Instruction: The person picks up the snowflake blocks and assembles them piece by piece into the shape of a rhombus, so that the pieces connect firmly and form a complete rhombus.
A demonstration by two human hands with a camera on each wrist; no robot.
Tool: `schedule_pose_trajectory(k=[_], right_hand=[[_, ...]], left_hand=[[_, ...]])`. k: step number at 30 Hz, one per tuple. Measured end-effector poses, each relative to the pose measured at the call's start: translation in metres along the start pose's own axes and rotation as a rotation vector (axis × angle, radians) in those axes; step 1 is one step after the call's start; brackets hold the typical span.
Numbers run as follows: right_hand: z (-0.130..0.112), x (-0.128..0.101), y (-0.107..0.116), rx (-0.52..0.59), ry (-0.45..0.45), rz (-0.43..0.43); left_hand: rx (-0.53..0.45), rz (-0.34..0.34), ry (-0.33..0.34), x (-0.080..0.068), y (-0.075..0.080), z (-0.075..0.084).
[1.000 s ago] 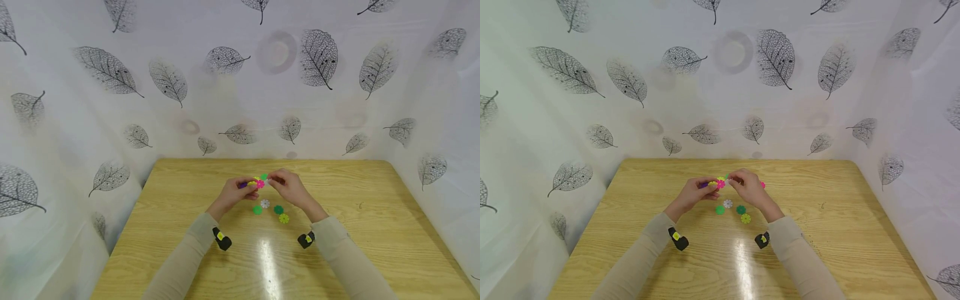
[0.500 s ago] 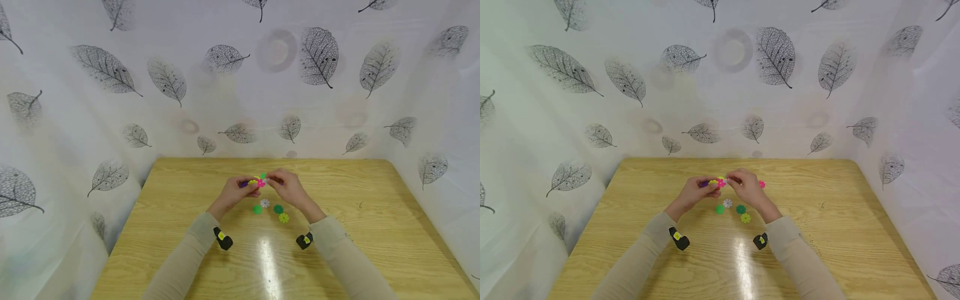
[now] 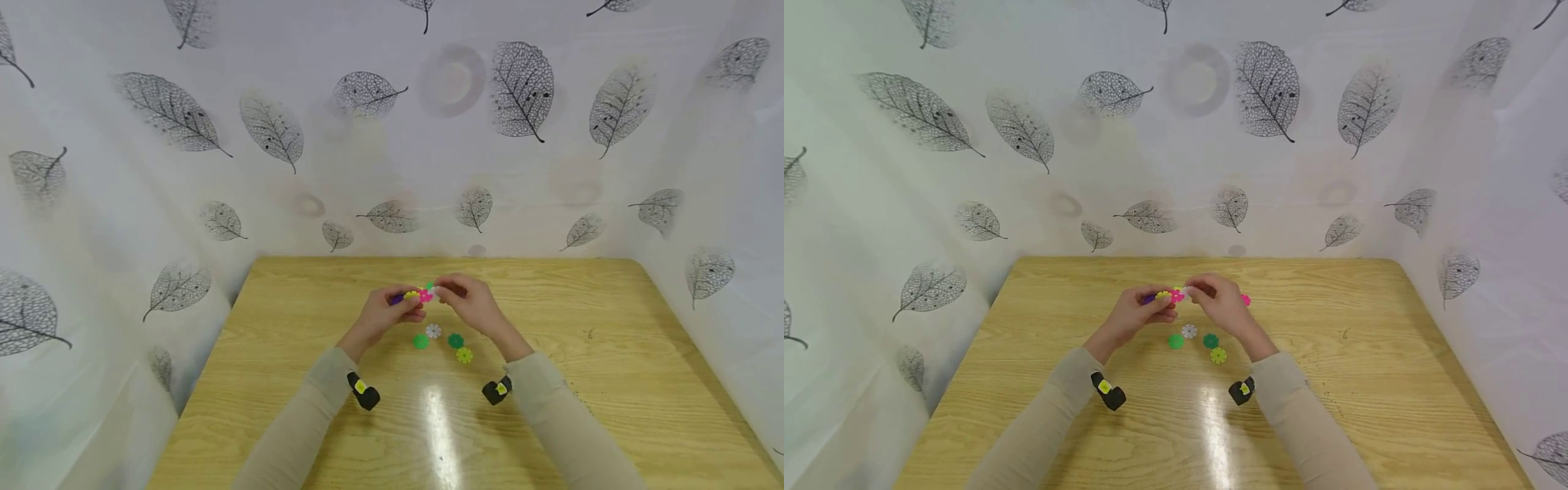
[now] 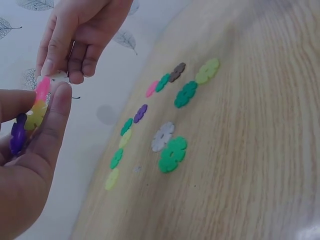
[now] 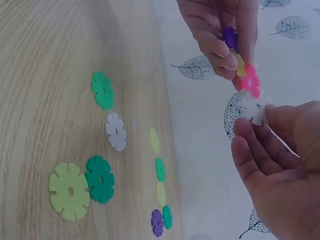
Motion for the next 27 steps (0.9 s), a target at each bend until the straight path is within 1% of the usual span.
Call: schedule_pose_trajectory(k=[4,6,11,14,17,21,25,27], right_hand=[[0.0025,0.0009,0.0009,0.030,-0.009,-0.005],[0.0035,0.0013,0.0014,0.047,-0.020,-0.013],[0.0026,0.0002,0.0027,0.063,-0.050,-0.028],[0.0018,0.0007,0.0025,0.057,-0.051,-0.031],[0.0010,0.0013,0.0014,0.043,-0.036,-0.041],[-0.0018,0.0012,-0.0004,0.025,-0.041,-0.054],[-0.0037,0.0016,-0.0027,0.028,-0.055,-0.062],[-0.0038,0.0023,-0.0041,0.034,-0.048,-0.064]], left_hand=[[-0.045,0.016,0.016,-0.0002,-0.0001,-0.0027],[-0.043,0.023,0.028,-0.0003,-0.0001,-0.0033],[0.041,-0.005,0.053,-0.0018,-0.0014,-0.0027],[0.088,-0.026,0.072,-0.0033,-0.0019,-0.0018],[0.122,-0.032,0.083,-0.0043,-0.0017,-0.0008],[0.147,-0.022,0.086,-0.0048,-0.0025,0.0014],[0.150,-0.002,0.091,-0.0038,-0.0038,0.0019],[0.155,-0.003,0.085,-0.0029,-0.0045,0.0012]])
Point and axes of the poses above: each hand's wrist, its own x-axis towards the middle knuckle, its own y-axis out of the back of the hand, z = x × y, the point moved 3 cm from there along x, towards the middle knuckle, and after that the axes turned 5 degrees about -z, right-handed, at the moved point
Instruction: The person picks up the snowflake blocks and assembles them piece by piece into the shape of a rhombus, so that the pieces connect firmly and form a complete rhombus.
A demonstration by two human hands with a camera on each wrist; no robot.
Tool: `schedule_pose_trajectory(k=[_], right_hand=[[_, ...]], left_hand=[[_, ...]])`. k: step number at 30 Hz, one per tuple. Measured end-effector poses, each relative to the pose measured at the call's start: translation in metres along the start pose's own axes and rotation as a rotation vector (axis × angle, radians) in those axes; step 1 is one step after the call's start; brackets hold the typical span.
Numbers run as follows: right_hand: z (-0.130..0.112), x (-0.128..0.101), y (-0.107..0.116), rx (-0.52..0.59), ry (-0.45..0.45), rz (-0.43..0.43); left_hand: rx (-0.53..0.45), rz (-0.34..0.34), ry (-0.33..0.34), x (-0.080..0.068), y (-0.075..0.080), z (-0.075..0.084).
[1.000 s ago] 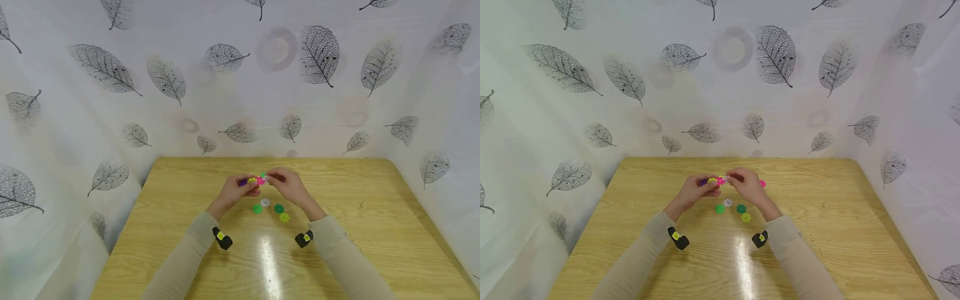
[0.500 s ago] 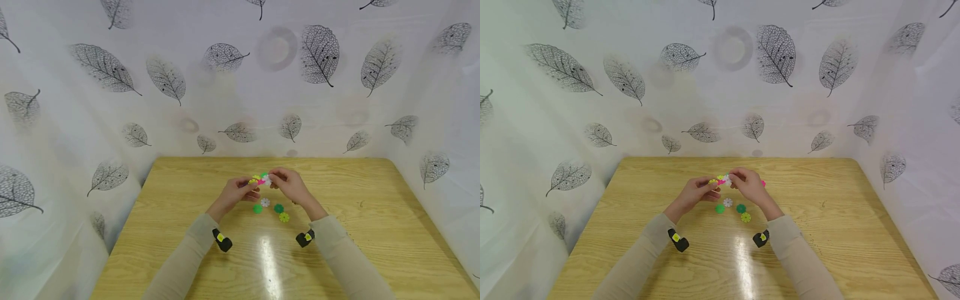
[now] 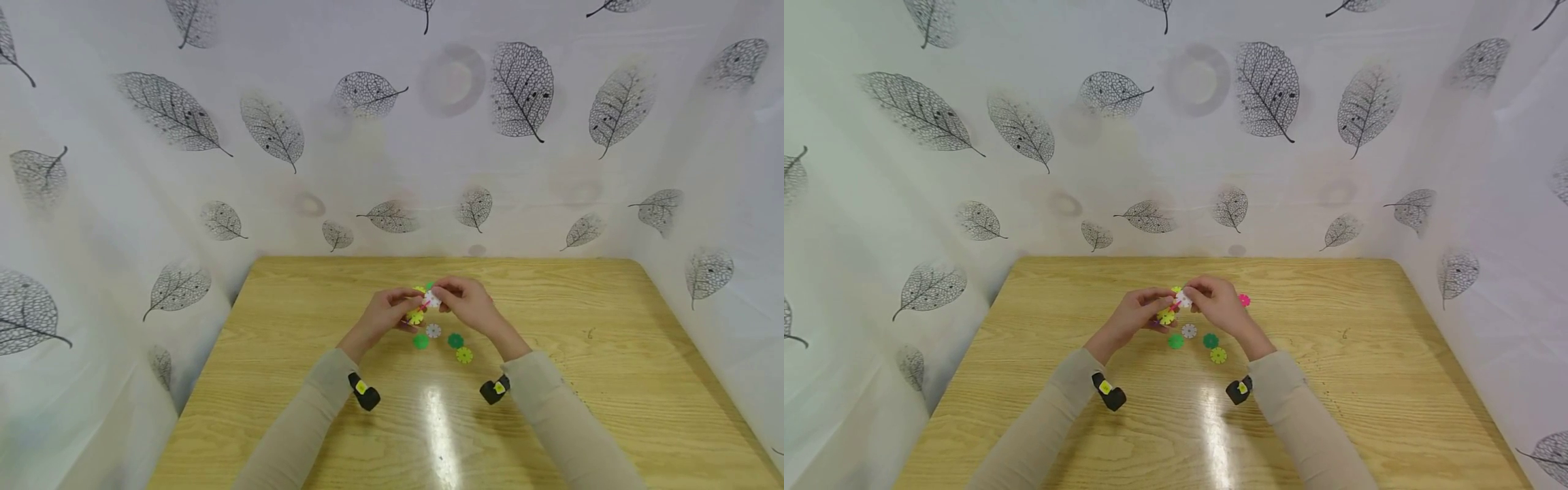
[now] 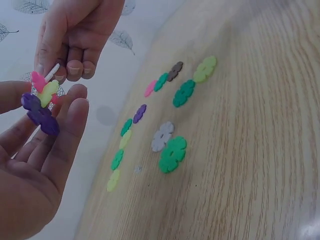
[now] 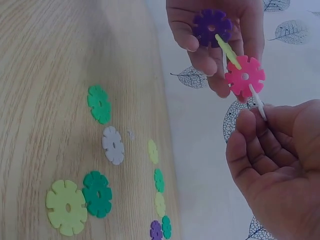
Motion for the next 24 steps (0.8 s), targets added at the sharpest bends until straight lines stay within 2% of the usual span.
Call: schedule_pose_trajectory(k=[9,15,20,24], right_hand=[[0.000,0.002,-0.005,0.045,-0.010,0.003],[0.004,0.000,-0.002,0.024,-0.011,0.026],[0.011,-0.003,0.001,-0.027,-0.007,0.029],[0.022,-0.006,-0.001,-0.126,-0.010,0.003]], left_hand=[[-0.005,0.001,-0.018,0.003,-0.004,-0.003],[-0.035,0.045,-0.018,0.001,-0.003,-0.002],[-0.075,0.087,-0.006,0.002,0.001,-0.001],[-0.087,0.107,0.013,0.003,0.003,-0.002]])
Point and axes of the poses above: each hand's wrist, its own x-axis towards the middle knuckle, its own y-axis out of the back of the hand, z = x × y, the point moved 3 cm from there along x, towards the middle knuckle, and after that the axes turned 5 degrees about -z, right-handed, at the moved point
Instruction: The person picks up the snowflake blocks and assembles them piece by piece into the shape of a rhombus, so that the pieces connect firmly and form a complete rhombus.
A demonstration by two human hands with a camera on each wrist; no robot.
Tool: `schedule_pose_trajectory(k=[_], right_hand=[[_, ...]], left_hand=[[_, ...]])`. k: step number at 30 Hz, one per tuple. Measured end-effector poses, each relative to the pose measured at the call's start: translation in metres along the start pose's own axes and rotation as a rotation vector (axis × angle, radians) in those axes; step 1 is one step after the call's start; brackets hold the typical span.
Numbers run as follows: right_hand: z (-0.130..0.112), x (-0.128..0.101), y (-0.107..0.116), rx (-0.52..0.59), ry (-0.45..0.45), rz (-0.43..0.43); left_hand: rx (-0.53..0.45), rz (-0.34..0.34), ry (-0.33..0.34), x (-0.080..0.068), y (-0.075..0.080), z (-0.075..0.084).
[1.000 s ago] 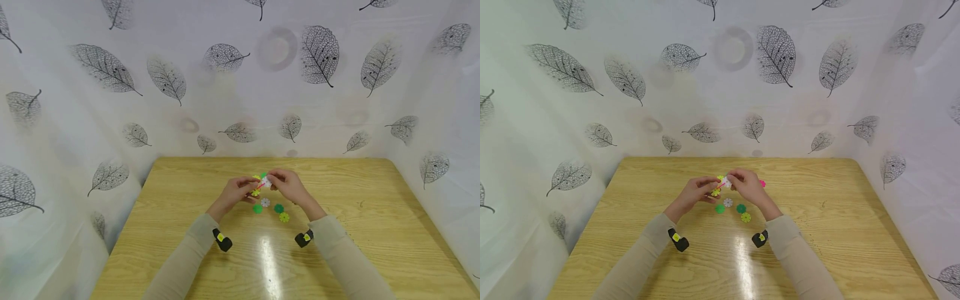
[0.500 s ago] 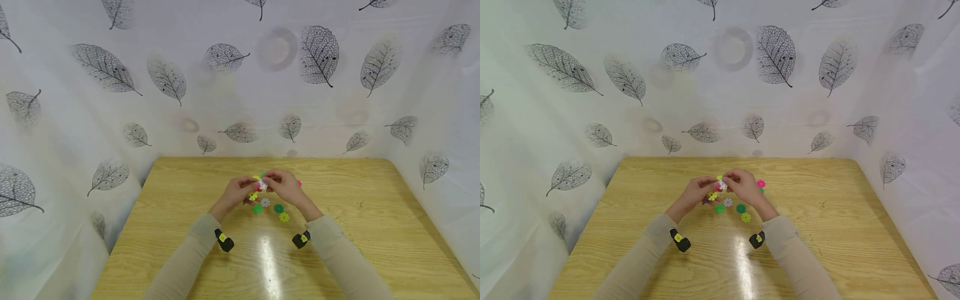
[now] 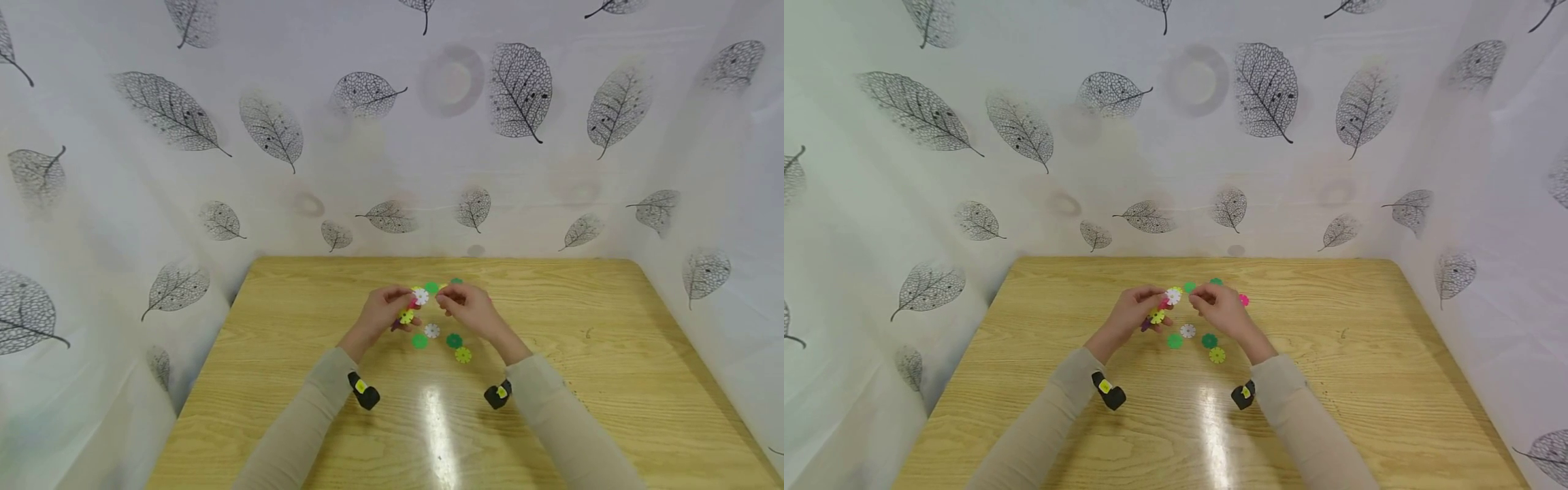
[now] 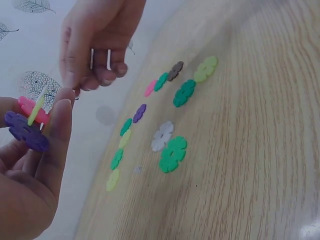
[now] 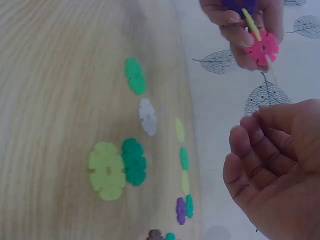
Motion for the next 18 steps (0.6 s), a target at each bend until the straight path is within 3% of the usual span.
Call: schedule_pose_trajectory(k=[7,18], right_hand=[[0.010,-0.006,-0.011,-0.095,-0.011,-0.053],[0.029,-0.009,-0.028,-0.233,0.000,-0.116]], left_hand=[[-0.018,0.030,0.016,-0.001,0.001,0.001],[-0.065,0.007,-0.022,-0.001,0.002,0.000]])
Point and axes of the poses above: each hand's wrist, its own x-axis towards the middle knuckle, its own y-axis out of the back of the hand, z = x × y, the point moved 3 cm from there along x, towards the middle knuckle, and after that the axes turned 5 degrees about -z, right-handed, at the moved point
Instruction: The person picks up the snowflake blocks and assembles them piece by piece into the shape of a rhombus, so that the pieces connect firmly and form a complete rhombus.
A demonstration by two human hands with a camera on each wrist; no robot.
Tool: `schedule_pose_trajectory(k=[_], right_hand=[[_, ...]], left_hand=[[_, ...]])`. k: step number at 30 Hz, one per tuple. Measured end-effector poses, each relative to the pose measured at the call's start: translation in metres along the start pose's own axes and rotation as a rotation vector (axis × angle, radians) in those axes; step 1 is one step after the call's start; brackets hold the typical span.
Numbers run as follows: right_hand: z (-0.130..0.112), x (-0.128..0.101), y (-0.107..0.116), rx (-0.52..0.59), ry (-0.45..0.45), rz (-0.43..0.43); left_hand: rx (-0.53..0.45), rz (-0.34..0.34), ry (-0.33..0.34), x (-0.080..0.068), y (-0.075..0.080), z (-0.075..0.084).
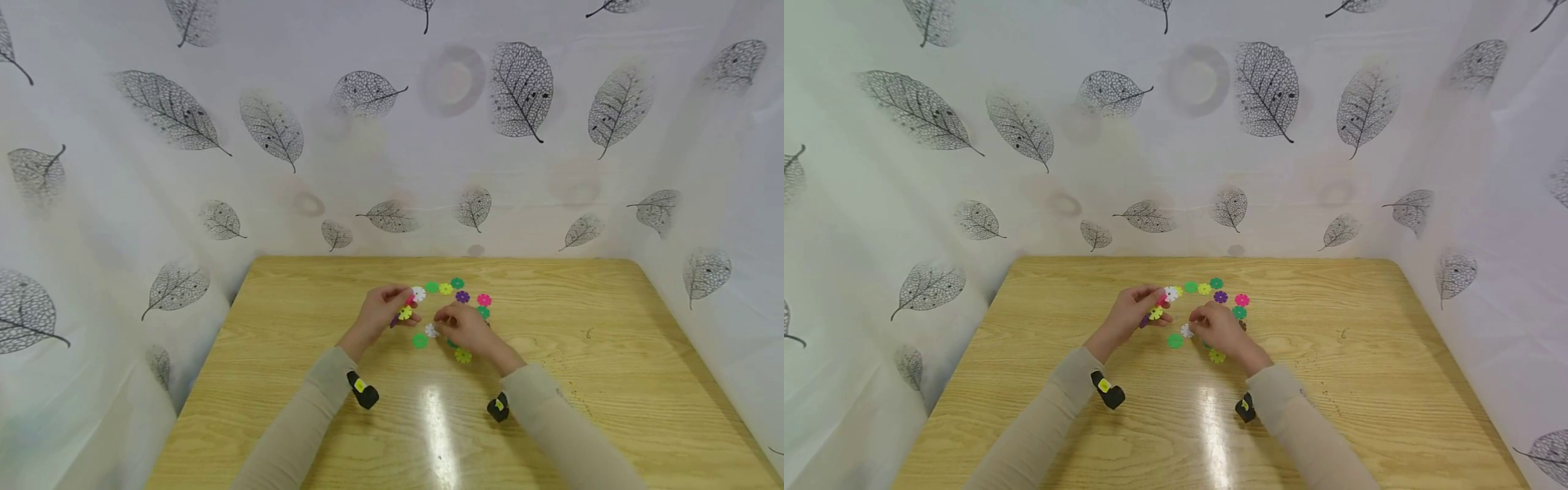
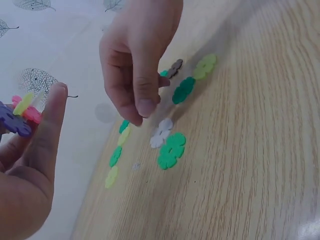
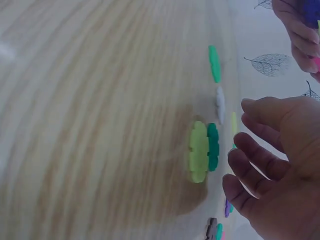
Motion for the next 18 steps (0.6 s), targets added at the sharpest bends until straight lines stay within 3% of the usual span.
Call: schedule_pose_trajectory(k=[18], right_hand=[[0.001,0.003,-0.016,-0.152,0.019,0.002]], left_hand=[[0.055,0.050,0.020,0.000,0.004,-0.002]])
Point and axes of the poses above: each hand's wrist, its own x-axis towards the middle knuckle, its own y-axis out of the back of the hand, z = x × y, the point moved 3 cm from there along x, towards the middle knuckle, and after that the axes turned 5 degrees about -z, right-handed, at the moved point
